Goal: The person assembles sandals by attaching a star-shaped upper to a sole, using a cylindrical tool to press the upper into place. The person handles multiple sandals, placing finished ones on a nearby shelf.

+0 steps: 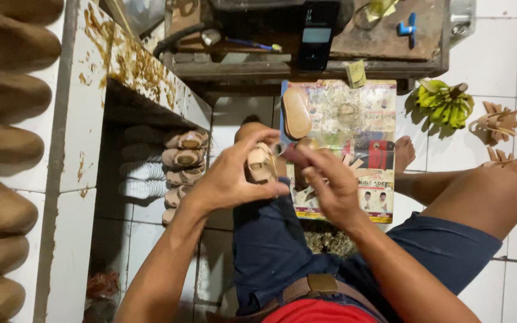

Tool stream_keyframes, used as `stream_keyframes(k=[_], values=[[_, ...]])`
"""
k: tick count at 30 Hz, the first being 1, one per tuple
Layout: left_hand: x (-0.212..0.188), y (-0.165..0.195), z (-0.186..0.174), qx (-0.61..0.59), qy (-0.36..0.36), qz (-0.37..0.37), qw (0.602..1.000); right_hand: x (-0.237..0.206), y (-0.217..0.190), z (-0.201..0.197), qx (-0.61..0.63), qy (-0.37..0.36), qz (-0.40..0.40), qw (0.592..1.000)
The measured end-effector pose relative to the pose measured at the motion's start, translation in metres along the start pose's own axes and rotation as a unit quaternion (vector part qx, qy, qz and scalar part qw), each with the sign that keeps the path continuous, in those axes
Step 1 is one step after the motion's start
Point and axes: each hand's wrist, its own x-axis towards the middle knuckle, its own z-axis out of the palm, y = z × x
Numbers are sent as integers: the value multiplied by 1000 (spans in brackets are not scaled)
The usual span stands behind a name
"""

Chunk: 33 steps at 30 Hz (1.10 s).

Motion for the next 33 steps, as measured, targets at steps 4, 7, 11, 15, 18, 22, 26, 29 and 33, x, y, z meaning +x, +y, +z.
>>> stream_keyframes(k=[4, 7, 11, 15, 18, 22, 26, 29, 33], values=[[1, 9, 6, -65, -40, -50, 996, 5, -20, 6, -38, -34, -53, 997], [-1, 7, 11, -32, -31, -53, 998, 1, -23, 3, -51, -47, -110, 992], [-2, 1, 13, -9, -24, 6, 1000, -2, -15, -5, -102, -71, -143, 982], [-5, 0, 17, -18, -34, -106, 994, -5, -6, -16, -101, -58, -85, 990], [-5, 0, 18, -12, -19, -11, 1000, -11, -5, -12, -87, -13, -97, 991], [-4, 1, 17, 29, -33, -44, 998, -10, -10, -10, -127, -48, -127, 983], [-4, 3, 16, 28, -29, -113, 993, -9, -15, -16, -104, -23, -57, 993], [-5, 2, 17, 36, -27, -38, 998, -16, -14, -13, -95, -35, -51, 994], [-4, 0, 17, 25, -30, -63, 997, -19, -5, -9, -145, -46, -86, 985]])
